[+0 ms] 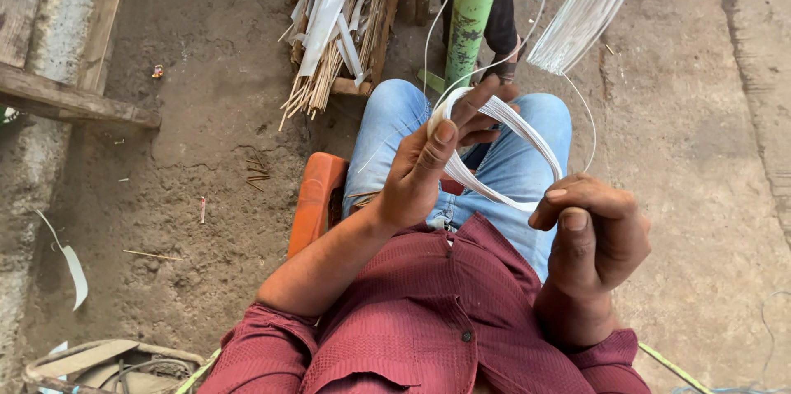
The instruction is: The person sits on a chair and winds white string from a machine onto their fingers, then uses a thin wooden stick to guide the string onto a spool. They repeat this process, handling the string and stick with both hands.
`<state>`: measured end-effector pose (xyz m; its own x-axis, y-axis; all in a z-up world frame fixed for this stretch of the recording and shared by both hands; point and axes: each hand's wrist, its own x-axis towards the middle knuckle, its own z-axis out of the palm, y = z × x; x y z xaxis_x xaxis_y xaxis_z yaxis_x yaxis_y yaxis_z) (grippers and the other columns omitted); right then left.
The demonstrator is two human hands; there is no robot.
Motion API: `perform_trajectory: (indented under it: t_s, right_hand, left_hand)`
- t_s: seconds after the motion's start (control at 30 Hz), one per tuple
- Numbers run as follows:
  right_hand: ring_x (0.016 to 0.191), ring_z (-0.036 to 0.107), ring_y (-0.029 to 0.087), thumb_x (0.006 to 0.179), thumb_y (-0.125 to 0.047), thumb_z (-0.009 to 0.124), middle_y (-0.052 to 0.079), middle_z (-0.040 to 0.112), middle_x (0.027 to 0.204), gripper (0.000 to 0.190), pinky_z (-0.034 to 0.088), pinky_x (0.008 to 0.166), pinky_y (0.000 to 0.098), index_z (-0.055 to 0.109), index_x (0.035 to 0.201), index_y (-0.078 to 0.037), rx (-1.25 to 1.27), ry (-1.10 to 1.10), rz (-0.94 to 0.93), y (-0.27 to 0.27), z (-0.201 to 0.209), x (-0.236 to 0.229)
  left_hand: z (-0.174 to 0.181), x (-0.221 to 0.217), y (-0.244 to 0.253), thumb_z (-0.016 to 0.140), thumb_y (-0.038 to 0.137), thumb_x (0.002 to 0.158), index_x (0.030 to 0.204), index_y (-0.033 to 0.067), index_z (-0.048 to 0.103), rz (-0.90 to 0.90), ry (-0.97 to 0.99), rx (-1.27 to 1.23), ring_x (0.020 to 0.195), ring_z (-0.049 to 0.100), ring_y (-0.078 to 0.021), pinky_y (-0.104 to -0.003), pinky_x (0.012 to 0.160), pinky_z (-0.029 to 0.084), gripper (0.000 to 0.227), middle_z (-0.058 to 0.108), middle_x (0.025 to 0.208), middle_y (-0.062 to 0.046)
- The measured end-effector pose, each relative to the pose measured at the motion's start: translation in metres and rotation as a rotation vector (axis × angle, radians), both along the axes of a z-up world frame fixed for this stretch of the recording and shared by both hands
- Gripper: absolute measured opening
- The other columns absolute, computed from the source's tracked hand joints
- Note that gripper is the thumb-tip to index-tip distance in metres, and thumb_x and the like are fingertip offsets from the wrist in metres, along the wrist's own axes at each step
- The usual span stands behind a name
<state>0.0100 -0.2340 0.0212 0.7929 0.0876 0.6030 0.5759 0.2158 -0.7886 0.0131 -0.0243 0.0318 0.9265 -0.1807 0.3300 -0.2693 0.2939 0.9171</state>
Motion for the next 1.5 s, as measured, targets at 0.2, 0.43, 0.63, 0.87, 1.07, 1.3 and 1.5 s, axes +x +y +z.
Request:
perform_trajectory:
  t_s: [0.2, 0.43, 0.63, 0.87, 1.07, 1.3, 1.5]
  right_hand:
    - [0.061, 0.062, 0.011, 0.114, -0.021, 0.057, 0.013, 0.066, 0.076, 0.024, 0.049, 0.056, 0.0204, 0.059, 0.111, 0.003, -0.085, -0.023, -0.038, -0.0015, 0.0027, 0.0013]
    - [0.060, 0.064, 0.010, 0.111, -0.020, 0.058, 0.010, 0.066, 0.077, 0.023, 0.049, 0.054, 0.0195, 0.061, 0.108, 0.003, -0.132, -0.071, -0.028, 0.0004, 0.0045, 0.0037]
    - [0.062, 0.065, 0.011, 0.111, -0.021, 0.060, 0.010, 0.067, 0.081, 0.024, 0.049, 0.056, 0.0195, 0.063, 0.108, 0.003, -0.167, -0.080, -0.045, 0.0007, 0.0056, 0.0041]
    - [0.063, 0.066, 0.010, 0.111, -0.021, 0.061, 0.010, 0.067, 0.081, 0.024, 0.049, 0.056, 0.0190, 0.063, 0.107, 0.003, -0.177, -0.076, -0.059, -0.0006, 0.0063, 0.0042]
    - [0.062, 0.066, 0.009, 0.110, -0.020, 0.061, 0.008, 0.067, 0.077, 0.024, 0.049, 0.055, 0.0185, 0.064, 0.106, 0.003, -0.184, -0.084, -0.064, 0.0000, 0.0072, 0.0057]
    - [0.062, 0.066, 0.009, 0.110, -0.021, 0.062, 0.008, 0.067, 0.078, 0.024, 0.048, 0.054, 0.0180, 0.064, 0.106, 0.003, -0.202, -0.080, -0.071, 0.0014, 0.0060, 0.0054]
    - [0.062, 0.066, 0.009, 0.111, -0.021, 0.062, 0.009, 0.067, 0.080, 0.025, 0.047, 0.055, 0.0183, 0.064, 0.107, 0.003, -0.196, -0.061, -0.052, 0.0031, 0.0074, 0.0054]
  left_hand:
    - [0.0015, -0.0005, -0.0016, 0.032, 0.055, 0.119, 0.163, 0.0068, 0.032, -0.011, 0.002, 0.019, 0.147, 0.050, -0.0189, -0.034, 0.122, 0.044, 0.065, 0.046, 0.162, -0.012]
    - [-0.0007, -0.0017, -0.0024, 0.033, 0.054, 0.119, 0.164, 0.0069, 0.033, -0.008, -0.003, -0.003, 0.145, 0.051, -0.0190, -0.036, 0.122, 0.045, 0.065, 0.045, 0.162, -0.013]
    - [-0.0022, -0.0001, -0.0027, 0.034, 0.052, 0.119, 0.165, 0.0078, 0.034, -0.008, -0.003, -0.010, 0.144, 0.051, -0.0188, -0.036, 0.121, 0.045, 0.064, 0.045, 0.162, -0.013]
    - [0.0005, -0.0010, -0.0031, 0.034, 0.053, 0.118, 0.167, 0.0081, 0.034, -0.006, -0.002, 0.007, 0.144, 0.051, -0.0189, -0.036, 0.121, 0.045, 0.066, 0.045, 0.161, -0.013]
    - [0.0033, -0.0021, -0.0042, 0.034, 0.053, 0.118, 0.166, 0.0070, 0.035, -0.007, 0.011, 0.016, 0.143, 0.052, -0.0192, -0.036, 0.120, 0.045, 0.067, 0.046, 0.161, -0.013]
    - [0.0016, -0.0028, -0.0027, 0.034, 0.053, 0.118, 0.166, 0.0070, 0.036, -0.009, 0.011, 0.025, 0.146, 0.051, -0.0193, -0.035, 0.120, 0.045, 0.066, 0.046, 0.161, -0.013]
    - [-0.0001, -0.0023, -0.0019, 0.034, 0.050, 0.120, 0.162, 0.0067, 0.036, -0.018, 0.015, 0.007, 0.146, 0.051, -0.0192, -0.035, 0.121, 0.045, 0.060, 0.046, 0.162, -0.012]
